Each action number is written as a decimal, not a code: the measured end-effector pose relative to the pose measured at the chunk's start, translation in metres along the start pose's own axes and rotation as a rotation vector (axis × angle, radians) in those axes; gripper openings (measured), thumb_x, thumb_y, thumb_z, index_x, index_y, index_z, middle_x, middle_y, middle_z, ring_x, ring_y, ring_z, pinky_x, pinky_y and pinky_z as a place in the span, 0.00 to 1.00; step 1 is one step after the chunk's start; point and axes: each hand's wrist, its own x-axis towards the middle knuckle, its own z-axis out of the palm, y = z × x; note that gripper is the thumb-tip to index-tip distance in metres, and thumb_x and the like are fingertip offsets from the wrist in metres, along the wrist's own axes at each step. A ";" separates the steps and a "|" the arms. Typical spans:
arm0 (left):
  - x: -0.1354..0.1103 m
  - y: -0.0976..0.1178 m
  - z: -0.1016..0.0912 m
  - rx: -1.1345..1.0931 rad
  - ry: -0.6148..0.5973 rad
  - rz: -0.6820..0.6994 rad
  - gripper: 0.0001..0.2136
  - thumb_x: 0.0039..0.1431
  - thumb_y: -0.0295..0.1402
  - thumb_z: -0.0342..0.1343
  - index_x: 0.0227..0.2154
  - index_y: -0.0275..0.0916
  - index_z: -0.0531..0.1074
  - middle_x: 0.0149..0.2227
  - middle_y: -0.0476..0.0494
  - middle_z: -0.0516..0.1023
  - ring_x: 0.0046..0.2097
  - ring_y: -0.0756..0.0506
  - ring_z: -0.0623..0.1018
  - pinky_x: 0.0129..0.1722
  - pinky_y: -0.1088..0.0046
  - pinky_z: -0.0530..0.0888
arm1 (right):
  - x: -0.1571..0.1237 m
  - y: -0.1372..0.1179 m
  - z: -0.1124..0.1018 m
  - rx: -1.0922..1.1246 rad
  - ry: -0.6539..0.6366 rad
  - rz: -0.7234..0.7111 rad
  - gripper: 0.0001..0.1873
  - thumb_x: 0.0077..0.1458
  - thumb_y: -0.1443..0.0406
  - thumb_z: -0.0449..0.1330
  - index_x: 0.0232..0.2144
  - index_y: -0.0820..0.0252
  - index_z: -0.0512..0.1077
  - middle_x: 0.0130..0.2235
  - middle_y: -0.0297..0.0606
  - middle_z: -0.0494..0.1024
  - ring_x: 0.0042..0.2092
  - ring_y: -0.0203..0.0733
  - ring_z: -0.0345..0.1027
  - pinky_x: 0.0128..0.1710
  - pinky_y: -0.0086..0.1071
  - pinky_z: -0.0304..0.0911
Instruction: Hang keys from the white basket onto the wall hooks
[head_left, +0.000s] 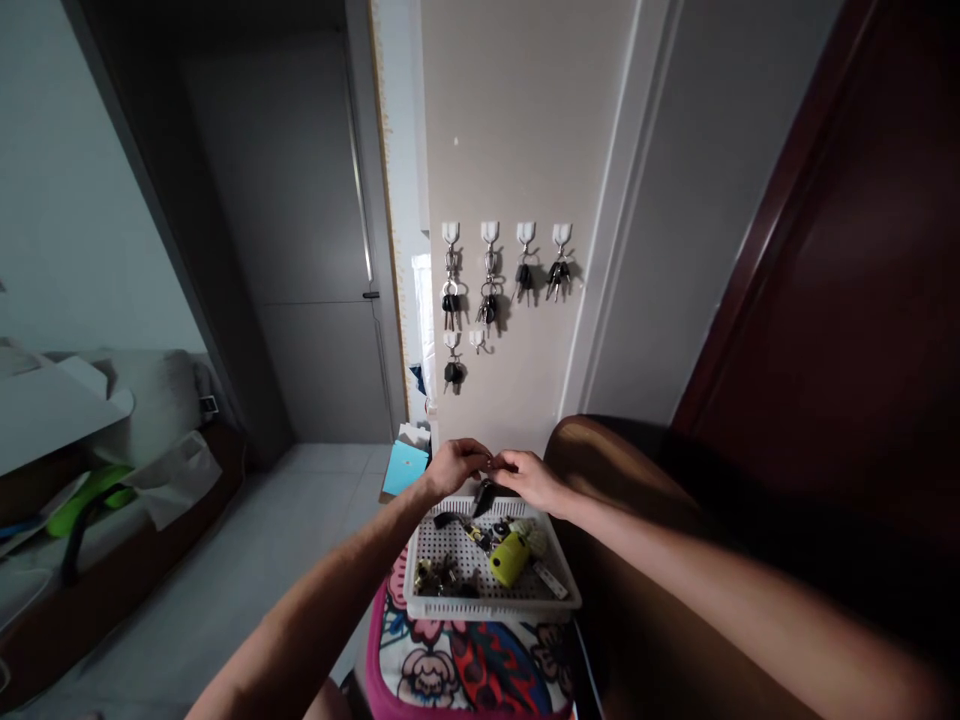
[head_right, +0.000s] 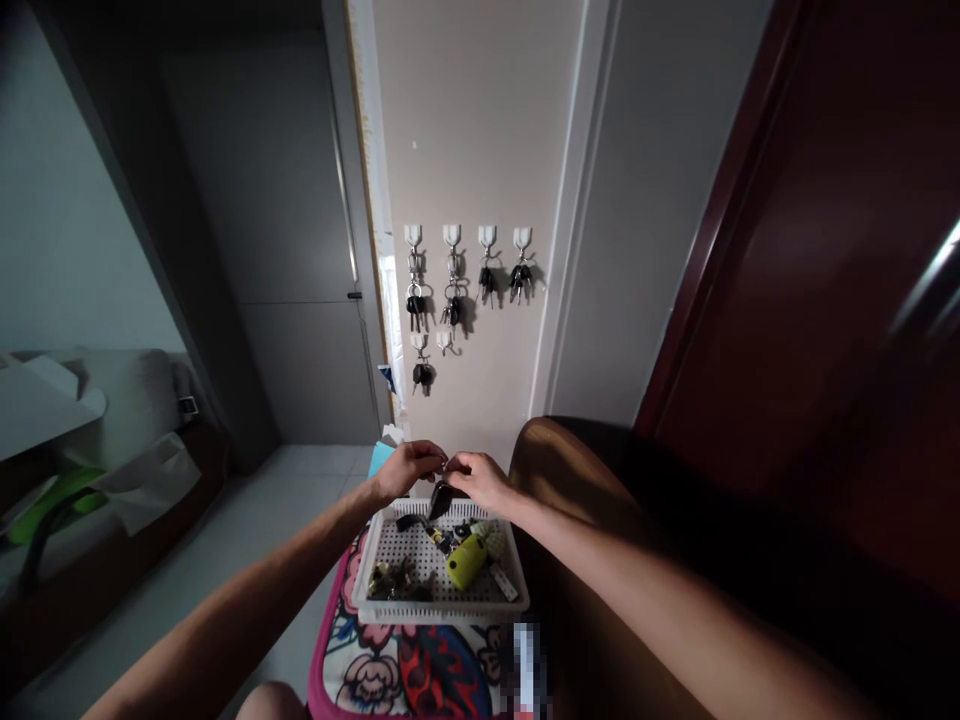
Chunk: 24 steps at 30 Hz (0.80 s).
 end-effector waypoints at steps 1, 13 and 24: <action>0.001 -0.001 -0.001 -0.004 0.005 -0.002 0.04 0.36 0.24 0.48 0.18 0.32 0.66 0.16 0.53 0.65 0.19 0.57 0.63 0.21 0.81 0.62 | 0.000 -0.002 -0.001 -0.014 0.006 0.025 0.08 0.39 0.64 0.51 0.20 0.65 0.64 0.20 0.31 0.67 0.24 0.30 0.58 0.24 0.24 0.54; 0.015 0.016 -0.024 -0.009 0.148 -0.065 0.10 0.40 0.27 0.48 0.30 0.34 0.65 0.30 0.45 0.70 0.27 0.54 0.69 0.24 0.80 0.60 | 0.077 -0.042 -0.045 -0.022 0.375 0.112 0.06 0.39 0.66 0.50 0.21 0.63 0.64 0.23 0.34 0.69 0.24 0.30 0.61 0.20 0.22 0.55; 0.020 0.002 -0.027 0.023 0.121 -0.099 0.09 0.39 0.28 0.48 0.28 0.34 0.64 0.26 0.48 0.68 0.24 0.55 0.68 0.22 0.81 0.59 | 0.157 -0.043 -0.058 -0.213 0.609 0.126 0.11 0.40 0.64 0.48 0.25 0.62 0.68 0.24 0.36 0.71 0.24 0.33 0.64 0.23 0.25 0.58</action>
